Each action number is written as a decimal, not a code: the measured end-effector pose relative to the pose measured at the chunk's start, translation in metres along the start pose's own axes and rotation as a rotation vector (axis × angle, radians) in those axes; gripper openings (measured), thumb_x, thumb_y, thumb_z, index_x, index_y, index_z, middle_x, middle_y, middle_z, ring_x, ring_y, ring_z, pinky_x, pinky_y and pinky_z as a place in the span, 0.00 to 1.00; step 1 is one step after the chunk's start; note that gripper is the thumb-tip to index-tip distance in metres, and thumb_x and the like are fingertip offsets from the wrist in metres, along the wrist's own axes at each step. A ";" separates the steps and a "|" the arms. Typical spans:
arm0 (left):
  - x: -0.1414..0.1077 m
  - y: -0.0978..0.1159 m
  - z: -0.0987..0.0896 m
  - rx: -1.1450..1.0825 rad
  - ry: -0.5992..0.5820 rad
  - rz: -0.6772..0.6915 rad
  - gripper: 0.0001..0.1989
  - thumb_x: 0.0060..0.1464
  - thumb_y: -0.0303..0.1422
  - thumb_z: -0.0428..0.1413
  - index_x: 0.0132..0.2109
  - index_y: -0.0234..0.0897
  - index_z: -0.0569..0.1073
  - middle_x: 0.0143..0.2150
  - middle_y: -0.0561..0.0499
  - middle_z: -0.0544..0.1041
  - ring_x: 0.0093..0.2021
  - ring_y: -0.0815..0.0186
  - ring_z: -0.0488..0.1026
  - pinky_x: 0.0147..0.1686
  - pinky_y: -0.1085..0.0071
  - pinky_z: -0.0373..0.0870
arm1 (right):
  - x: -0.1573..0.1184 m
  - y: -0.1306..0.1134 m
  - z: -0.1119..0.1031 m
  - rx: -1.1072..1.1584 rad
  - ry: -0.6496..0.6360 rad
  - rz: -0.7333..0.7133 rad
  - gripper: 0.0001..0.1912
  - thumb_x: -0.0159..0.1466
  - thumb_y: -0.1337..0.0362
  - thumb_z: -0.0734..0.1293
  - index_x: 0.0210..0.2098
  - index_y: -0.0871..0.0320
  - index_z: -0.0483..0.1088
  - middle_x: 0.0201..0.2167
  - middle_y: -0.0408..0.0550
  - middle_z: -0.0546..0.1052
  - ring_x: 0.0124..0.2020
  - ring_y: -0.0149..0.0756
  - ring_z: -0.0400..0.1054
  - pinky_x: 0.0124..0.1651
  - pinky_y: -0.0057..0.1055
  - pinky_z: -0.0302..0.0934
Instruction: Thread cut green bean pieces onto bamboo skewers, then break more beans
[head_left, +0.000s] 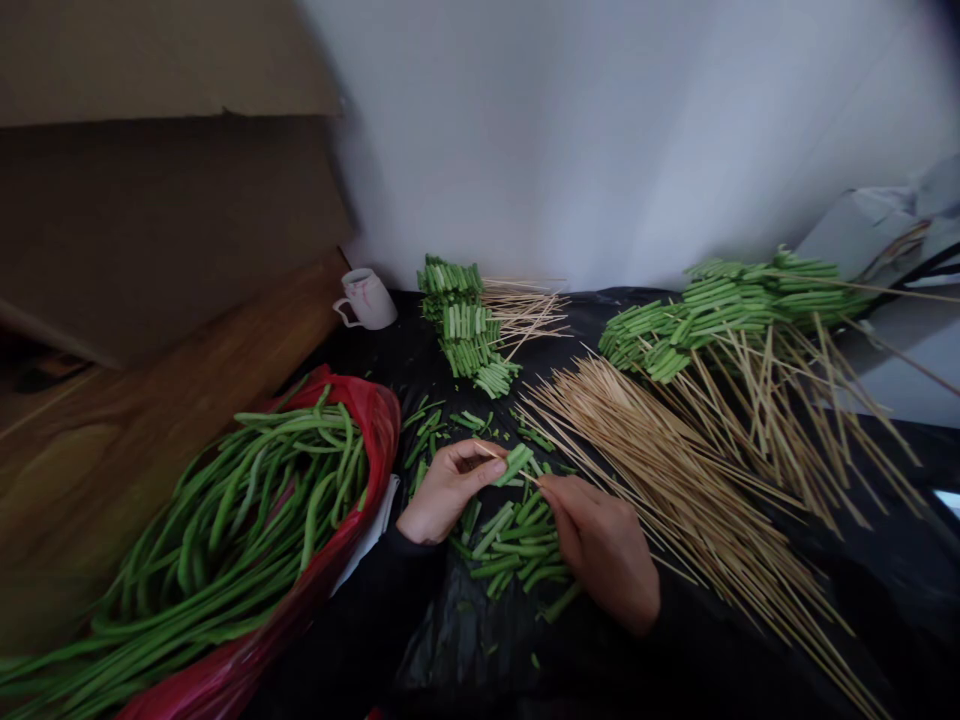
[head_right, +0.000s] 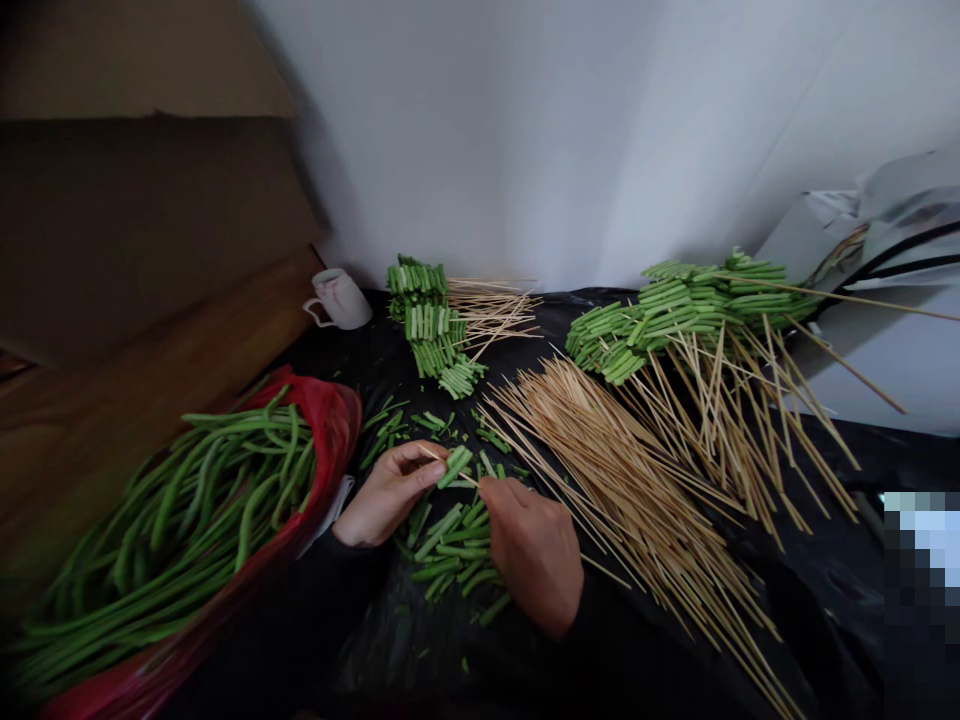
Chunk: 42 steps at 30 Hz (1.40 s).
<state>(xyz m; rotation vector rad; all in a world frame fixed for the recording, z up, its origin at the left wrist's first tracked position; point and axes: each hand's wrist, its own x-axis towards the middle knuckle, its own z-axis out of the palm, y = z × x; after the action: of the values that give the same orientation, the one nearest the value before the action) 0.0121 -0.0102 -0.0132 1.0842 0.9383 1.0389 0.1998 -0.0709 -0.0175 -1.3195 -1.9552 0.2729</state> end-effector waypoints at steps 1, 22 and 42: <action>0.000 0.002 -0.002 0.016 -0.007 0.014 0.10 0.46 0.36 0.67 0.34 0.34 0.80 0.34 0.50 0.78 0.34 0.69 0.71 0.38 0.72 0.66 | 0.000 0.001 0.000 -0.006 0.012 -0.006 0.13 0.66 0.74 0.58 0.42 0.58 0.72 0.34 0.47 0.78 0.37 0.34 0.74 0.42 0.27 0.63; -0.002 -0.002 -0.008 1.211 -0.205 0.480 0.06 0.59 0.31 0.55 0.39 0.40 0.78 0.40 0.47 0.76 0.44 0.58 0.66 0.47 0.61 0.62 | 0.004 0.009 -0.005 -0.025 0.085 -0.006 0.13 0.69 0.69 0.56 0.43 0.60 0.71 0.34 0.48 0.78 0.36 0.34 0.73 0.40 0.28 0.64; 0.004 0.010 -0.013 -0.370 0.153 -0.135 0.11 0.43 0.31 0.69 0.35 0.32 0.80 0.31 0.52 0.77 0.31 0.74 0.71 0.32 0.80 0.69 | 0.000 0.006 -0.001 -0.026 -0.009 0.016 0.13 0.69 0.69 0.57 0.43 0.57 0.73 0.37 0.48 0.78 0.40 0.33 0.74 0.45 0.26 0.64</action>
<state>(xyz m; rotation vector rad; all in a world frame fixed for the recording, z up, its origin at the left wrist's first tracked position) -0.0009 -0.0016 -0.0071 0.6341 0.8840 1.1400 0.2045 -0.0682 -0.0202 -1.3530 -1.9627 0.2622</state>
